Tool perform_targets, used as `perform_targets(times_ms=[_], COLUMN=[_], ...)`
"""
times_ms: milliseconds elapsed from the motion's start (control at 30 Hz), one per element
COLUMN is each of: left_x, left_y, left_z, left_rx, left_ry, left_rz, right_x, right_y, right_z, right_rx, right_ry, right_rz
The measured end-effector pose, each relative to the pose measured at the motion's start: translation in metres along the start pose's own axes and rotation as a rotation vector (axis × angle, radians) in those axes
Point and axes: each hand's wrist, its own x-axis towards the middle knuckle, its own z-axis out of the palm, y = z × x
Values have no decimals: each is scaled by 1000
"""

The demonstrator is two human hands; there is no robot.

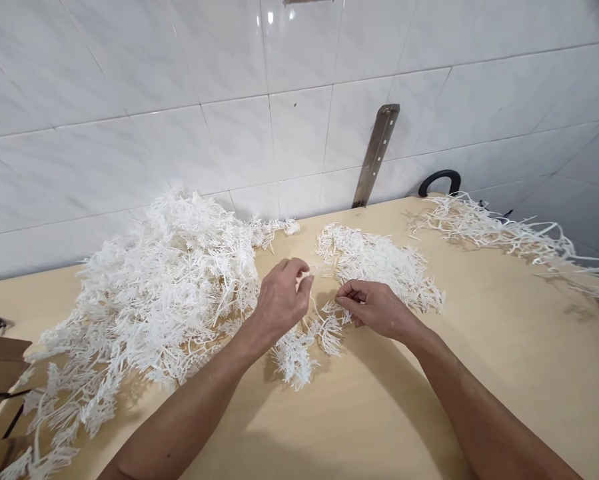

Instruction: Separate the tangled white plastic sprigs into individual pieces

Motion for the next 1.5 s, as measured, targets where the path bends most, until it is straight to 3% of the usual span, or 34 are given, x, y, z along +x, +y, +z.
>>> perform_targets(times_ms=[133, 267, 367, 500, 633, 867, 1200, 1300, 1500], left_x=[-7, -8, -15, -40, -68, -87, -69, -62, -48], left_y=[0, -8, -1, 12, 7, -7, -6, -7, 3], left_z=[1, 3, 0, -3, -7, -21, -21, -18, -16], left_rx=[54, 12, 46, 188, 299, 321, 271, 197, 66], left_ry=[-222, -279, -344, -424, -484, -418, -455, -378, -86], left_rz=[-3, -82, -95, -51, 41, 45, -109, -89, 90], right_x=[0, 0, 0, 2, 4, 4, 3, 2, 1], right_y=[-2, -5, -6, -2, 3, 5, -1, -3, -7], right_z=[0, -3, -3, 1, 4, 2, 3, 3, 11], right_rx=[30, 50, 75, 90, 81, 57, 190, 239, 255], right_ry=[28, 97, 145, 163, 164, 172, 55, 37, -19], right_rz=[-18, -24, -4, 35, 41, 32, -9, -28, -39])
